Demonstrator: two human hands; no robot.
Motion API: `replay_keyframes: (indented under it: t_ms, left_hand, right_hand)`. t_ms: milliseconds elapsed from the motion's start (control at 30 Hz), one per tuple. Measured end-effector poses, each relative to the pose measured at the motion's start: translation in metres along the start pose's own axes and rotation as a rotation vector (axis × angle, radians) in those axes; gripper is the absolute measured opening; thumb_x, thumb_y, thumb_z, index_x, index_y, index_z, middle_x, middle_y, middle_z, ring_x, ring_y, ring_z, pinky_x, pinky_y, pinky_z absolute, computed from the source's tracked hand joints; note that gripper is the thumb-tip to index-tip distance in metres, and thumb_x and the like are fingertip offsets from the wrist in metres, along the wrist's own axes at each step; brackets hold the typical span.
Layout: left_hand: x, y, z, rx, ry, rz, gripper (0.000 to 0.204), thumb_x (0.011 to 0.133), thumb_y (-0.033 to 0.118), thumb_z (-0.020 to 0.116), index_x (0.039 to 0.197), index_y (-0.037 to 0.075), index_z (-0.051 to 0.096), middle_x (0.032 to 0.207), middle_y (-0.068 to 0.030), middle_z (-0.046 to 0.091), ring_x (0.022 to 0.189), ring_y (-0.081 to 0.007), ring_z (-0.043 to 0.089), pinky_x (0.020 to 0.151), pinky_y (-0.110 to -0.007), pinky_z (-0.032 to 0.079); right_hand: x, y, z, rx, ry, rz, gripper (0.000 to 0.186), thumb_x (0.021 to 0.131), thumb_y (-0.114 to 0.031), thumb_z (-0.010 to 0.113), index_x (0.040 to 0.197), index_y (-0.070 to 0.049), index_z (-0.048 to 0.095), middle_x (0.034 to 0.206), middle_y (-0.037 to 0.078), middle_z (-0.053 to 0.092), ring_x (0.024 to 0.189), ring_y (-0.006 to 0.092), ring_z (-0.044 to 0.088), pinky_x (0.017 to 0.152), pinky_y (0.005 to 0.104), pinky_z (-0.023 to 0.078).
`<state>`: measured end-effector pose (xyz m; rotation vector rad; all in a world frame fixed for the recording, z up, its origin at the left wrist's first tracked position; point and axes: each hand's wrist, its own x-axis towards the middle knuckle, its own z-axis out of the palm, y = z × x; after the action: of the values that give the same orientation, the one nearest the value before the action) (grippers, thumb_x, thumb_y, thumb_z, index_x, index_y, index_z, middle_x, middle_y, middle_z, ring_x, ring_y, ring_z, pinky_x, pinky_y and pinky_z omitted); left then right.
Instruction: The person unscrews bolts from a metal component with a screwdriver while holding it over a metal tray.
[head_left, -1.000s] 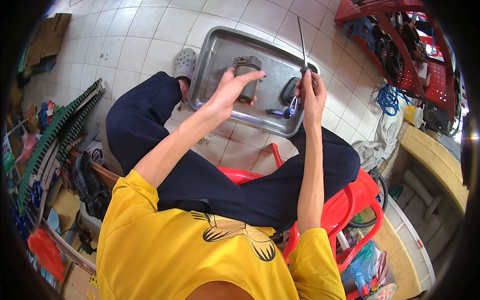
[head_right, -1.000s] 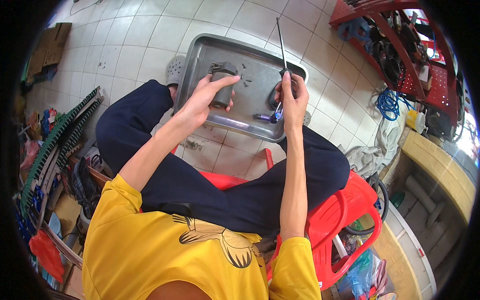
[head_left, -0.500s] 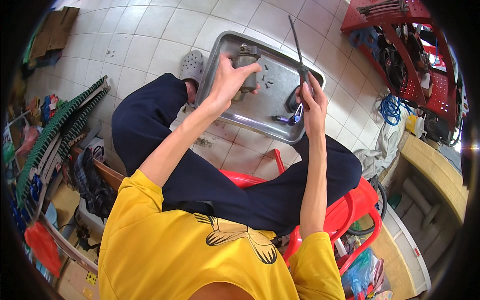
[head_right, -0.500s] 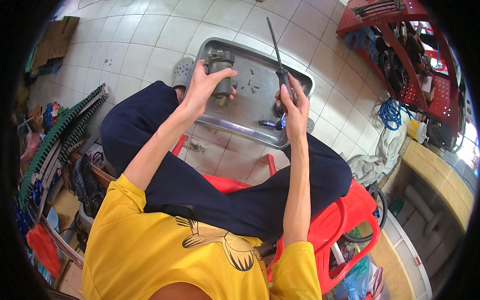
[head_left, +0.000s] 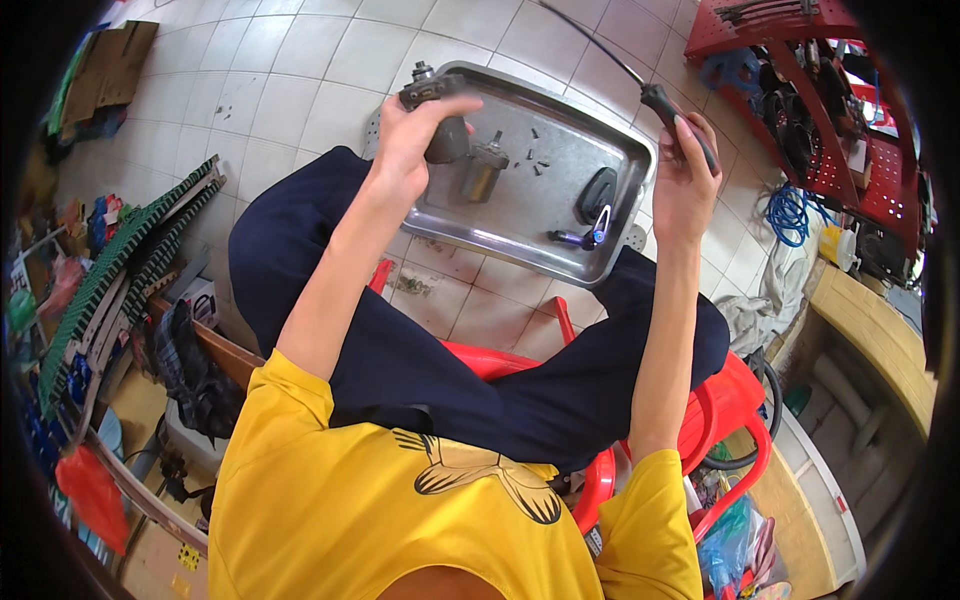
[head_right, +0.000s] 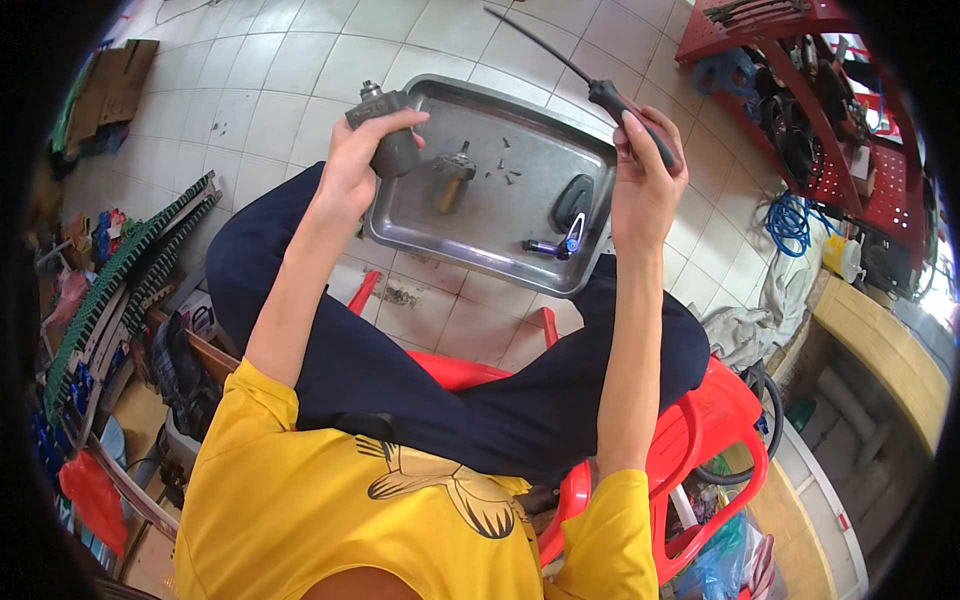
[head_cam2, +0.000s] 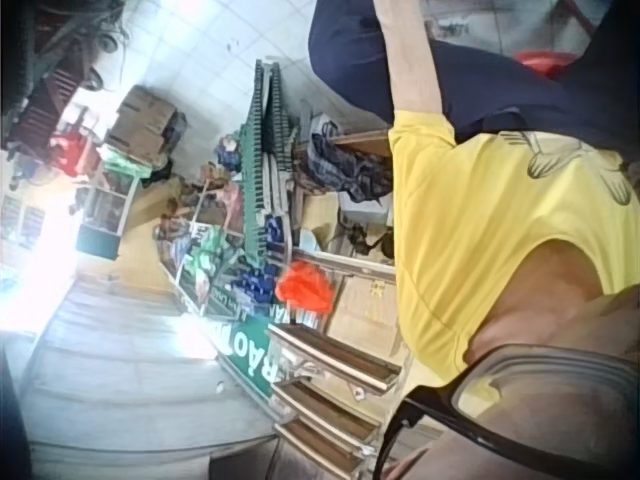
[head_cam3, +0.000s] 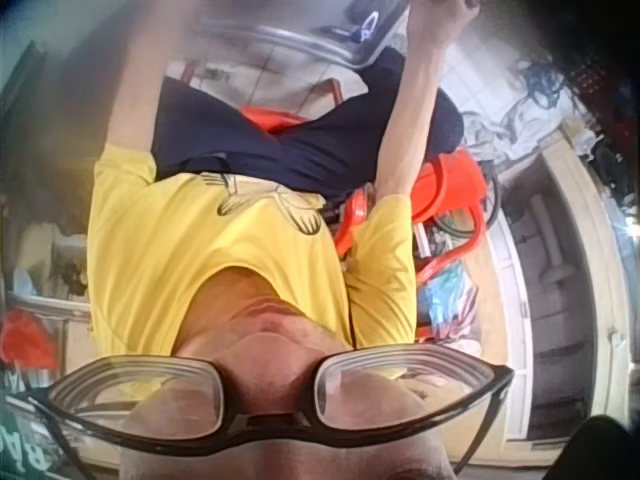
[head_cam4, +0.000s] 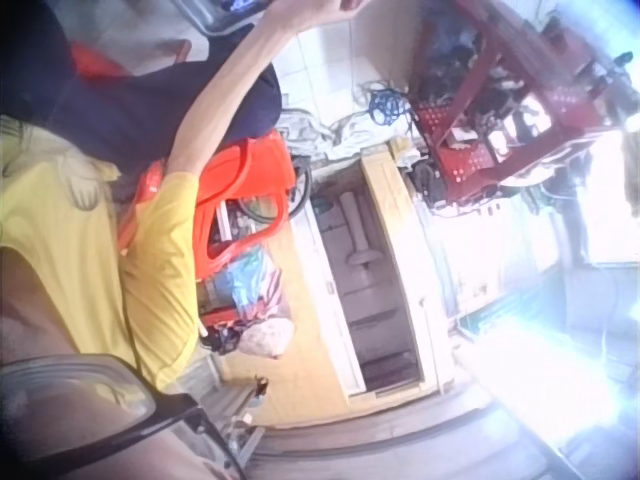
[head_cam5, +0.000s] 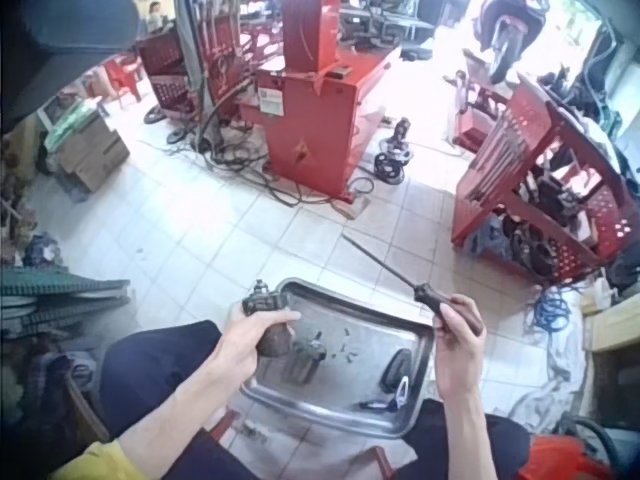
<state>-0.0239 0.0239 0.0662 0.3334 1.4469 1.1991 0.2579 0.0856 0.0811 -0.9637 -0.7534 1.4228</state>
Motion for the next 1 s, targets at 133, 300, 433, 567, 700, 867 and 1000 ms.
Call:
replay_keyframes:
  t_ms: [133,300,433,567,700,867,1000]
  left_hand:
    - [0.013,-0.008,-0.013,-0.05,0.016,-0.009,0.028,0.076,0.009,0.085,0.095,0.0,0.065,0.084,-0.008,0.066,0.072,-0.0182,0.068,0.067,-0.031,0.055]
    - [0.01,-0.005,-0.01,-0.062,-0.038,-0.06,0.03,0.077,0.013,0.084,0.096,0.001,0.065,0.084,-0.0074,0.065,0.071,-0.0183,0.068,0.067,-0.031,0.055]
    - [0.005,-0.001,-0.006,-0.025,-0.067,-0.075,0.031,0.078,0.016,0.084,0.097,0.002,0.064,0.085,-0.0062,0.064,0.07,-0.0188,0.068,0.066,-0.031,0.055]
    - [0.002,-0.004,-0.005,-0.094,-0.092,-0.121,0.031,0.079,0.017,0.083,0.098,0.002,0.064,0.087,-0.0058,0.064,0.07,-0.0199,0.068,0.067,-0.033,0.056]
    - [0.004,-0.01,-0.006,-0.126,-0.07,-0.114,0.031,0.08,0.017,0.082,0.1,0.001,0.064,0.089,-0.0064,0.064,0.075,-0.0213,0.069,0.07,-0.034,0.057]
    - [0.007,-0.012,-0.011,-0.188,-0.013,-0.179,0.029,0.082,0.016,0.08,0.102,0.001,0.064,0.092,-0.0068,0.065,0.08,-0.0224,0.069,0.074,-0.035,0.057]
    - [0.002,-0.002,-0.016,-0.263,0.052,-0.162,0.027,0.083,0.015,0.079,0.101,0.001,0.064,0.092,-0.0067,0.065,0.079,-0.0226,0.068,0.074,-0.035,0.057]
  right_hand:
    - [-0.004,0.004,0.0,-0.084,0.003,-0.006,0.023,0.093,-0.007,0.071,0.112,0.004,0.064,0.109,0.018,0.07,0.081,0.0124,0.06,0.076,0.024,0.047]
    - [-0.011,0.001,0.026,-0.51,-0.002,-0.225,0.025,0.099,-0.017,0.069,0.111,0.004,0.063,0.102,0.02,0.073,0.07,0.0102,0.058,0.064,0.0224,0.044]
    - [-0.013,0.001,0.032,-0.523,-0.012,-0.305,0.022,0.097,-0.018,0.072,0.105,0.001,0.065,0.098,0.014,0.075,0.073,0.0079,0.061,0.065,0.0211,0.047]
    - [-0.013,0.001,0.028,-0.552,0.023,-0.301,0.021,0.097,-0.019,0.072,0.102,-0.001,0.065,0.095,0.011,0.075,0.074,0.008,0.063,0.068,0.0205,0.048]
    - [-0.012,0.003,0.026,-0.722,0.037,-0.374,0.019,0.095,-0.018,0.074,0.1,-0.003,0.065,0.092,0.008,0.076,0.07,0.0077,0.063,0.067,0.0207,0.048]
    - [-0.017,0.007,0.025,-0.951,-0.037,-0.502,0.018,0.092,-0.016,0.077,0.097,-0.004,0.064,0.077,0.004,0.069,0.066,0.0091,0.063,0.06,0.0227,0.048]
    - [-0.025,0.019,0.034,-0.937,-0.222,-0.369,0.019,0.089,-0.014,0.078,0.094,-0.005,0.062,0.073,0.005,0.063,0.063,0.0108,0.062,0.059,0.0254,0.048]
